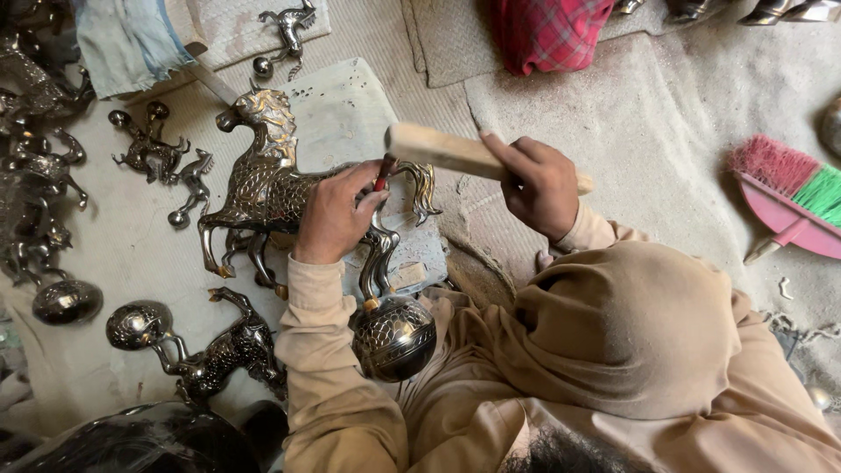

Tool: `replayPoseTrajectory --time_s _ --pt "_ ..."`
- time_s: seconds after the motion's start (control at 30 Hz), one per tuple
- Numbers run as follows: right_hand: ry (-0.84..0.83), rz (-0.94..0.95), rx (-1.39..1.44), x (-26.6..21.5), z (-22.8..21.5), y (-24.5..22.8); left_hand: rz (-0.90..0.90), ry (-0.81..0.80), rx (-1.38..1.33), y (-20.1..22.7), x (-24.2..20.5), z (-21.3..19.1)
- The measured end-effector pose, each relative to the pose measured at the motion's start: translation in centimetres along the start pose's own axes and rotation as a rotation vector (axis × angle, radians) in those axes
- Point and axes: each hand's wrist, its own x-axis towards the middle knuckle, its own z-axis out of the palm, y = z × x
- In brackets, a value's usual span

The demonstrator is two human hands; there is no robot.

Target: The person sits on the floor and uses a hammer and chisel to engrave a scale pattern onto a metal horse figurine. They repeatedly strike the chisel to create texture on the horse's body and tail.

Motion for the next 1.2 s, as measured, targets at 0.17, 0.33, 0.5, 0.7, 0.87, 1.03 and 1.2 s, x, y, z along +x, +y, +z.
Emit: replayPoseTrajectory --time_s 0.17,0.33,0.5,0.7,0.87,1.03,1.2 --pt "0.005 0.025 0.097 0.2 0.1 0.2 0.011 -0.003 0.016 -0.3 -0.1 0.4" --pt "0.046 0.068 0.271 0.2 0.3 0.0 -0.055 0.007 -0.026 -0.5 -0.3 0.6" --pt "0.081 0.119 0.356 -0.1 0.3 -0.4 -0.053 0.017 -0.015 -0.3 -0.4 0.4" --pt "0.055 0.11 0.297 0.0 -0.1 -0.7 -0.046 -0.01 -0.017 0.0 -0.6 -0.1" --pt "0.057 0.057 0.207 0.3 0.0 -0.8 0.011 0.066 -0.035 -0.2 -0.7 0.2" --pt "0.055 -0.013 0.038 0.4 0.5 -0.8 -0.062 0.038 -0.006 -1.2 -1.4 0.7" --pt "0.042 -0.073 -0.096 0.6 0.2 -0.8 -0.053 0.005 0.031 -2.1 -1.3 1.3"
